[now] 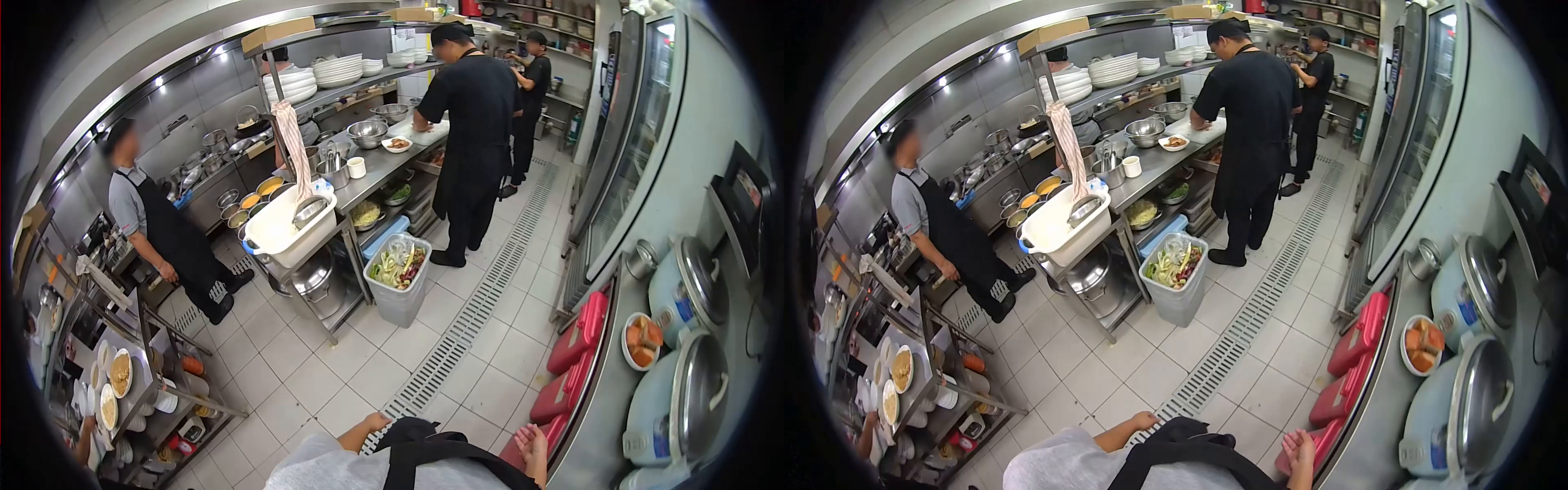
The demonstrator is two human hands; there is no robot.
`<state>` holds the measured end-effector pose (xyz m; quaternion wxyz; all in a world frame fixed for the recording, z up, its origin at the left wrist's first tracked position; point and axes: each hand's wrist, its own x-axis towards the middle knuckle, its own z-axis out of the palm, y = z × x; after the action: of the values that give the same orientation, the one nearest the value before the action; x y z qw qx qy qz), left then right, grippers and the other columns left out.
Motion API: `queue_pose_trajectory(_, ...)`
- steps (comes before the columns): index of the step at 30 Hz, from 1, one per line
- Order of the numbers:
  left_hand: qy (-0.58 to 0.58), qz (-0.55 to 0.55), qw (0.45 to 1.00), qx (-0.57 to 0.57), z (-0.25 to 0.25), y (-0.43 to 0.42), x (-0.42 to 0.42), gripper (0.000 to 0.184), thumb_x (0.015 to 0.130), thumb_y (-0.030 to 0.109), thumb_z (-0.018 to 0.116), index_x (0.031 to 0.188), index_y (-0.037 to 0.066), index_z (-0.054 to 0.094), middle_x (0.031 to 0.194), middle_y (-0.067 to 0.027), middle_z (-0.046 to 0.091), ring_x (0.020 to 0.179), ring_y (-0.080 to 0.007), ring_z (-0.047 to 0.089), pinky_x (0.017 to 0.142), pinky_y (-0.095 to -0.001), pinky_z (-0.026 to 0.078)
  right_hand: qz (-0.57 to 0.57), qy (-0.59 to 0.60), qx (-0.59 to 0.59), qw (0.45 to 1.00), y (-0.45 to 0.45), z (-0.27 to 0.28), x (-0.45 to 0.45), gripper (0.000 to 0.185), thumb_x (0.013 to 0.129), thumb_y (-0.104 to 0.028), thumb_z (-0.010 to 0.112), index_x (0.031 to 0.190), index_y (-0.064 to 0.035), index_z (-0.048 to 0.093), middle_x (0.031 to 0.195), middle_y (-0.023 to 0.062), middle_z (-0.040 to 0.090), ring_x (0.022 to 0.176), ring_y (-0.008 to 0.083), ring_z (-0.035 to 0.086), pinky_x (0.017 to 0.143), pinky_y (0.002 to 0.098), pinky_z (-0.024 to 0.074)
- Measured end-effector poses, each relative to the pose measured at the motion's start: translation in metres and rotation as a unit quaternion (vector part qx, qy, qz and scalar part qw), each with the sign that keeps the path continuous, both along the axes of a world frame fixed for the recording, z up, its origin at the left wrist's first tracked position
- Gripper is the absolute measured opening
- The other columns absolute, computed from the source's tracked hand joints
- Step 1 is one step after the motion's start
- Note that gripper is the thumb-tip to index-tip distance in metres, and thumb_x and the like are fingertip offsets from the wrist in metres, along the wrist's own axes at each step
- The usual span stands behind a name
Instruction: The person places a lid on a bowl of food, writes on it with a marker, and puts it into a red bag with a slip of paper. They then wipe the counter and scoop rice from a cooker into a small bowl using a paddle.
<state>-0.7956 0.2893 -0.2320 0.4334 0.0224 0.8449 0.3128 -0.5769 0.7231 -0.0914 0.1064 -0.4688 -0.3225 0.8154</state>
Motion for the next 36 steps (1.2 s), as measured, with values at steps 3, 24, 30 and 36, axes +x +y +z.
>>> queue_pose_trajectory(3,0.003,0.039,0.998,0.038,-0.015,0.02,-0.002,0.044,0.078,0.05,0.057,0.091,0.009,0.068,0.075,-0.0105,0.066,0.06,-0.0191,0.063,0.051,-0.0335,0.049,-0.003,-0.051,-0.019,0.999,0.046,-0.02,-0.037,0.029,0.085,-0.03,0.052,0.103,-0.0073,0.051,0.093,0.0111,0.056,0.086,0.0259,0.056,0.077,0.0408,0.0472)
queue_pose_trajectory(24,-0.063,0.176,0.979,-0.086,-0.018,0.123,-0.293,0.045,0.082,0.041,0.048,0.109,0.006,0.057,0.087,-0.0182,0.063,0.08,-0.0327,0.061,0.073,-0.0462,0.047,0.338,-0.105,0.051,0.934,0.178,-0.059,-0.489,0.047,0.09,-0.037,0.047,0.124,-0.0048,0.044,0.096,0.0164,0.062,0.073,0.0213,0.061,0.059,0.0286,0.051)
queue_pose_trajectory(30,0.007,-0.012,0.999,-0.047,-0.037,0.186,-0.398,0.043,0.082,0.038,0.048,0.109,0.005,0.056,0.085,-0.0186,0.063,0.08,-0.0346,0.061,0.072,-0.0478,0.047,0.256,-0.171,0.063,0.949,0.24,-0.068,-0.513,0.023,0.088,-0.015,0.046,0.103,0.0012,0.051,0.085,0.0163,0.063,0.076,0.0286,0.064,0.06,0.0384,0.0536)
queue_pose_trajectory(36,0.219,-0.543,0.811,0.012,-0.058,0.234,-0.533,0.039,0.086,0.038,0.042,0.087,0.003,0.058,0.079,-0.0211,0.061,0.077,-0.0371,0.06,0.067,-0.0479,0.046,0.216,-0.23,0.402,0.86,0.333,0.03,-0.429,0.019,0.087,-0.022,0.055,0.098,-0.0075,0.056,0.082,0.003,0.057,0.073,0.0126,0.054,0.063,0.0292,0.0468)
